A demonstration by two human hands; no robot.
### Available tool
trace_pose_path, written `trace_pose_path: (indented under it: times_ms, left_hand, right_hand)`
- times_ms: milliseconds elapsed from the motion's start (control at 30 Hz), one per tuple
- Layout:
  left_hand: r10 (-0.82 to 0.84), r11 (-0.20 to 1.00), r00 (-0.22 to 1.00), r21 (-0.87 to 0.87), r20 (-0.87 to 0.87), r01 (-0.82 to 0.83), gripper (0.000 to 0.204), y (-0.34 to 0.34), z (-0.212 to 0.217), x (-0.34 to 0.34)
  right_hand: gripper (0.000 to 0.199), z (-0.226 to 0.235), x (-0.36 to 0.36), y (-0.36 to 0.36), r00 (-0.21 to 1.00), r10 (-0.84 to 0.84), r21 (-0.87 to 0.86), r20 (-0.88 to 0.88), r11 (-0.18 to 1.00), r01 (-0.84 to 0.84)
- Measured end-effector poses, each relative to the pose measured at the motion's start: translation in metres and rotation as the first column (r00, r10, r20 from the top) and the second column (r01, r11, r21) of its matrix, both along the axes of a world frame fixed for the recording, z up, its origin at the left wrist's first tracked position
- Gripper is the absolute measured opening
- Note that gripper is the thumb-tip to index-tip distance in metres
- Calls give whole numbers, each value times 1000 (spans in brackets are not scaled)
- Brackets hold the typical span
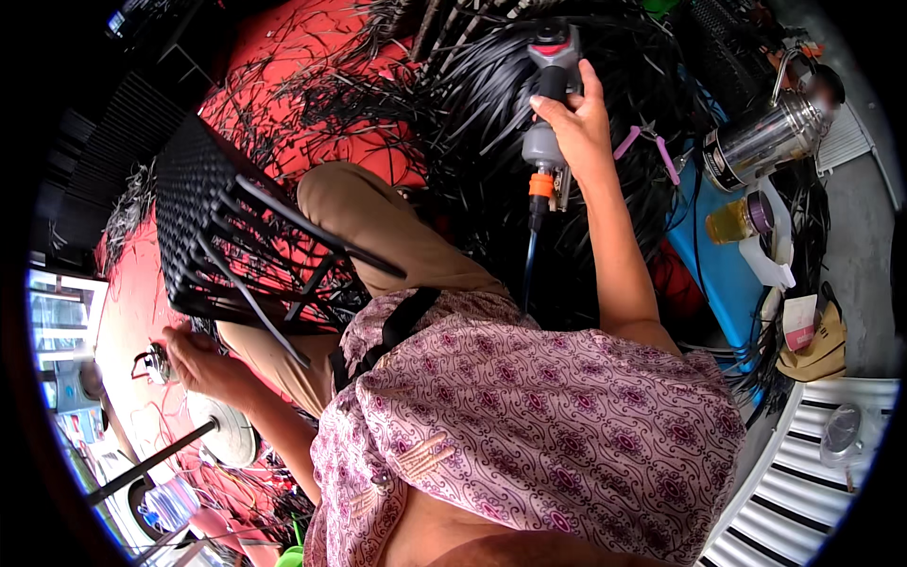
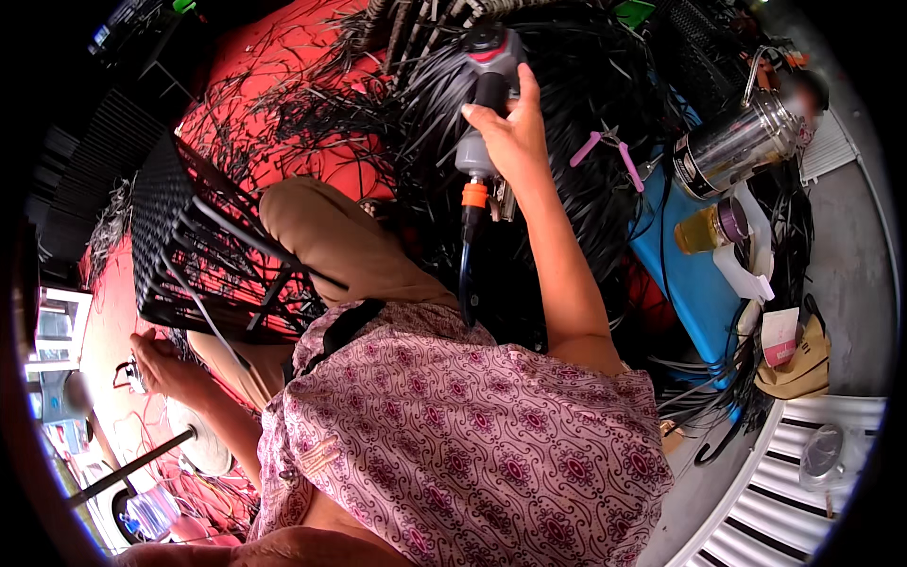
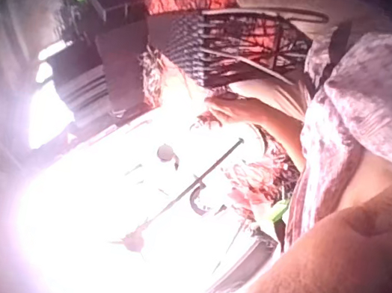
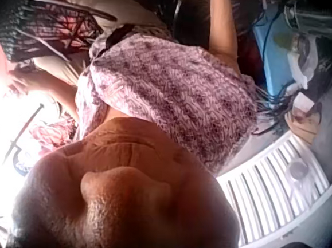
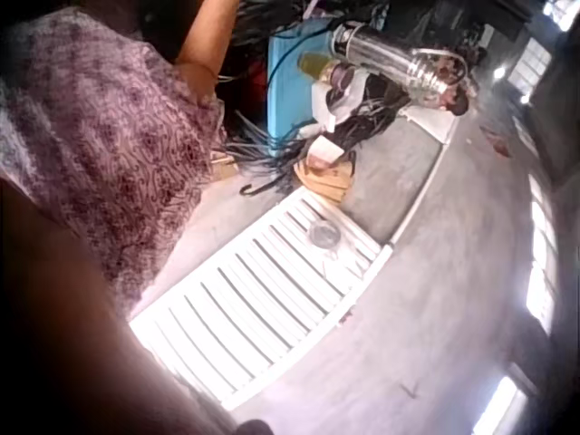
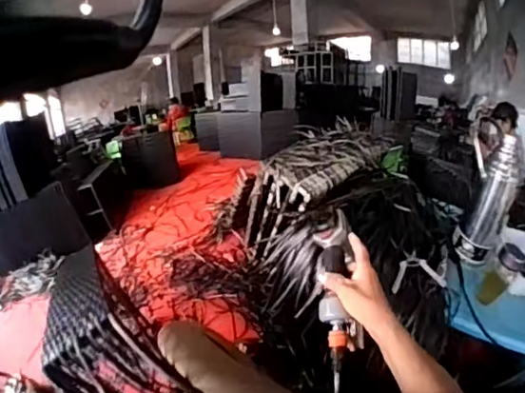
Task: The person repairs a black plastic chair by using a staple gun to attach black plastic strips to the seat frame and trimming excess material with scissors. They repeatedly staple and cut the strips to secure the seat surface.
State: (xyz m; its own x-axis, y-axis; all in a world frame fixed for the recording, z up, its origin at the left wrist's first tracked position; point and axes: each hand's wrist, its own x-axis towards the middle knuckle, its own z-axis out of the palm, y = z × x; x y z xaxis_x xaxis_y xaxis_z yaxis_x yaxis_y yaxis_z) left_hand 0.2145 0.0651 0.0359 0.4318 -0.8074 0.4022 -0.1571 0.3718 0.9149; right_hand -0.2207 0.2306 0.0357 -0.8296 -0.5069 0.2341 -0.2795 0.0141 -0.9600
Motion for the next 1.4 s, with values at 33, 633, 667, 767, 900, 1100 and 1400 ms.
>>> trace_pose_path:
  times_ms: [33, 633, 667, 767, 900, 1100, 1400]
  left_hand:
    - [22, 999, 999, 38, 42, -23, 42, -1, 3, 0]
    - [-173, 985, 984, 4, -34, 174, 34, 26, -15, 2]
    - [-151, 988, 988, 40, -36, 152, 36, 29, -15, 4]
    - [-97, 993, 993, 61, -68, 101, 32, 36, -27, 15]
    - [-173, 975, 980, 124, -99, 185, 22, 23, -55, 26]
    - [-194, 959, 981, 208, -17, 193, 32, 14, -94, 15]
    - [-510, 845, 849, 100, -139, 525, 18, 38, -59, 12]
  right_hand:
    - [96, -1, -14, 3, 997, -66, 42, -48, 997, 68]
    - [52, -60, -265, 106, 413, 0, 347, -911, 542, 765]
    - [50, -68, -259, 126, 450, 41, 404, -892, 517, 755]
    - [47, -94, -254, 172, 588, 50, 573, -808, 304, 761]
    - [42, -122, -264, 190, 658, 21, 629, -753, 315, 710]
    - [44, -100, -227, 170, 693, -1, 665, -721, 277, 693]
    - [45, -102, -233, 189, 720, -173, 668, -672, 276, 691]
